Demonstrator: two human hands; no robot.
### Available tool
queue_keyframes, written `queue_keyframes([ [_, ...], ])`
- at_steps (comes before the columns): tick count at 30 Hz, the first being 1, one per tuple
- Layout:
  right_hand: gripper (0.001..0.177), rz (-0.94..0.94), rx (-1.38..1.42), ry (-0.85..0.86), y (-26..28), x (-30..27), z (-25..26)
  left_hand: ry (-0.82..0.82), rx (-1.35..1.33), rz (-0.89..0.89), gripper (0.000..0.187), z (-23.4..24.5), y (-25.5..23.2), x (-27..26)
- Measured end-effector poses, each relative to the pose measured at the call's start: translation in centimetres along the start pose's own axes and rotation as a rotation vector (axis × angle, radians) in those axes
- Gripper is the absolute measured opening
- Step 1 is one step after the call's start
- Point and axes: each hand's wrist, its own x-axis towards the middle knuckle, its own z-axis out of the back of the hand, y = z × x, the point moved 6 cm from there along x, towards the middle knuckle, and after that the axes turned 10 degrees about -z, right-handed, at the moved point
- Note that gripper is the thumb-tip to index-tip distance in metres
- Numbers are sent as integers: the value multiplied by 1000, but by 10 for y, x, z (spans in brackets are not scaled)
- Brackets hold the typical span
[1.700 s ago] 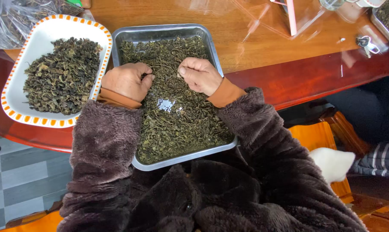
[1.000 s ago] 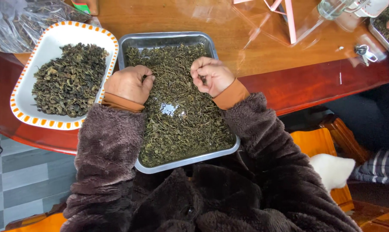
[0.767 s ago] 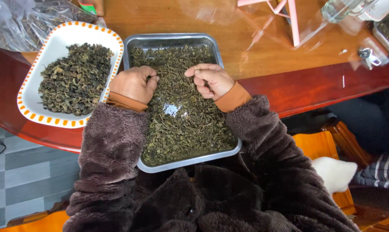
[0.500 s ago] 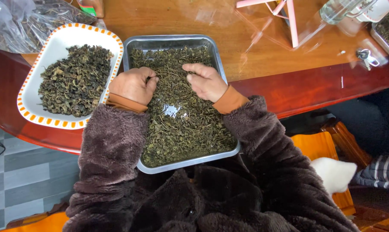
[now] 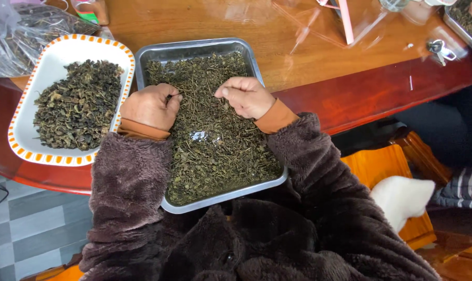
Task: Sorting dried tea leaves by hand to remove stems and impurities
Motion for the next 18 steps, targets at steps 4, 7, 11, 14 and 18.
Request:
queue_keyframes([
  [4, 14, 177, 6, -168, 9, -2, 1, -2, 11, -47, 11, 1, -5, 0],
  [7, 9, 250, -360, -358, 41, -20, -3, 6, -4, -40, 12, 4, -10, 3],
  [11, 13, 164, -809, -442, 37, -27, -6, 31, -15, -12, 12, 0, -8, 1],
  [14, 18, 99, -858, -359, 37, -29, -16, 36, -18, -14, 12, 0, -8, 2],
  [18, 27, 72, -773, -250, 40, -32, -28, 36, -30, -1, 12, 4, -12, 3],
])
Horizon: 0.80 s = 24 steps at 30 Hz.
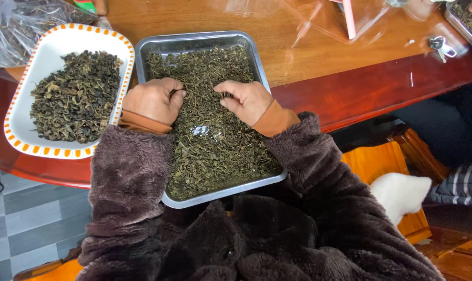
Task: Sorting dried tea leaves by hand to remove stems and impurities
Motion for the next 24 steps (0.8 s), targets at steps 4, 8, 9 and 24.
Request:
queue_keyframes([
  [4, 21, 65, 12, -34, 3, -2, -7, 24, 5, 4, 14, 2, 0, -1],
  [8, 15, 80, -72, 6, -13, 8, -15, 36, -16, 16, 14, 0, 3, 2],
  [9, 14, 76, -32, -7, -20, 11, -14, 28, -19, 9, 13, 1, 1, 2],
  [24, 3, 144, -188, 67, -1, 3, -23, 114, -52, 71, 16, 4, 1, 4],
])
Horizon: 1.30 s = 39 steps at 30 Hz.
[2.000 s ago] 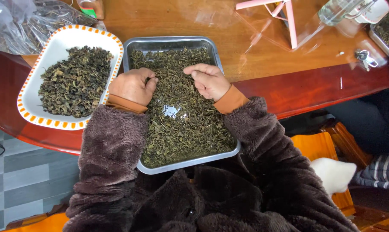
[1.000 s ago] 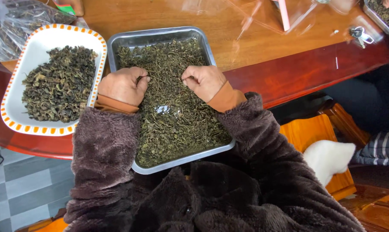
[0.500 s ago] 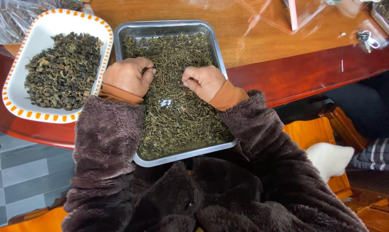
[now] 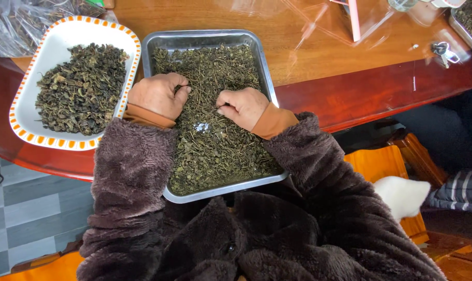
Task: Sorting dried tea leaves by hand to remove stems and impurities
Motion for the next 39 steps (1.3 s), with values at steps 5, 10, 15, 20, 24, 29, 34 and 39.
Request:
queue_keyframes([
  [5, 9, -11, 197, -55, -3, 1, 6, 19, 8, -36, 17, -1, -1, 0],
  [10, 7, -12, 246, -150, -25, 4, 4, -9, -3, -66, 16, 3, -4, -1],
  [15, 6, -37, 251, -186, -23, 6, 7, -48, 24, -94, 15, -2, 0, -2],
  [20, 4, -34, 245, -181, -25, 4, 5, -33, 3, -55, 15, 2, -5, -2],
  [24, 3, -46, 248, -178, -32, 7, 0, -6, -23, -30, 18, 1, -4, -4],
  [29, 12, -24, 379, -183, -27, 5, 6, 8, 12, -6, 18, -8, 3, 0],
  [34, 20, -38, 571, -211, -6, -7, 30, -29, 16, -25, 17, -7, 4, -4],
  [39, 3, -60, 411, -335, -27, -35, 35, -4, 60, -39, 18, -9, 4, -3],
])
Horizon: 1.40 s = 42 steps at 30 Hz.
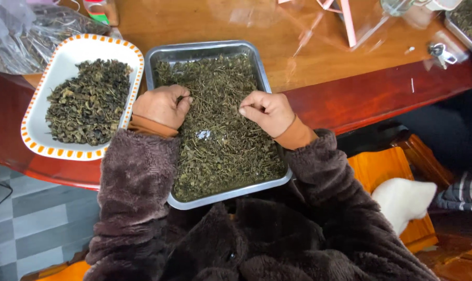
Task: Sorting dried tea leaves by hand to remove stems and impurities
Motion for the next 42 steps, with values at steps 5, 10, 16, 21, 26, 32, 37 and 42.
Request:
queue_keyframes([
  [5, 4, 7, -36, 24, 23, -28, 1, -5, -11, -9, 17, -7, 8, 3],
  [10, 7, 57, -3, -29, 25, -38, 2, 0, -17, -43, 16, -6, 8, 2],
  [16, 6, -44, 233, -71, 8, -36, 7, -268, -253, -93, 6, 0, 13, -10],
  [21, 8, -293, 769, -23, -22, -23, 8, -547, -1157, -58, 16, 0, 21, -30],
  [26, 17, -379, 974, 117, 12, -15, -5, -150, -2237, 93, 21, 8, -47, -56],
  [32, 23, -258, 1016, 149, 70, -7, -27, -75, -2594, 356, 27, -21, -98, -76],
  [37, 25, -84, 1011, 114, 103, -12, -43, -396, -2458, 709, 26, -62, -89, -72],
  [42, 32, 158, 721, -19, 101, -20, -49, -516, -2345, 926, 31, -66, -93, -68],
])
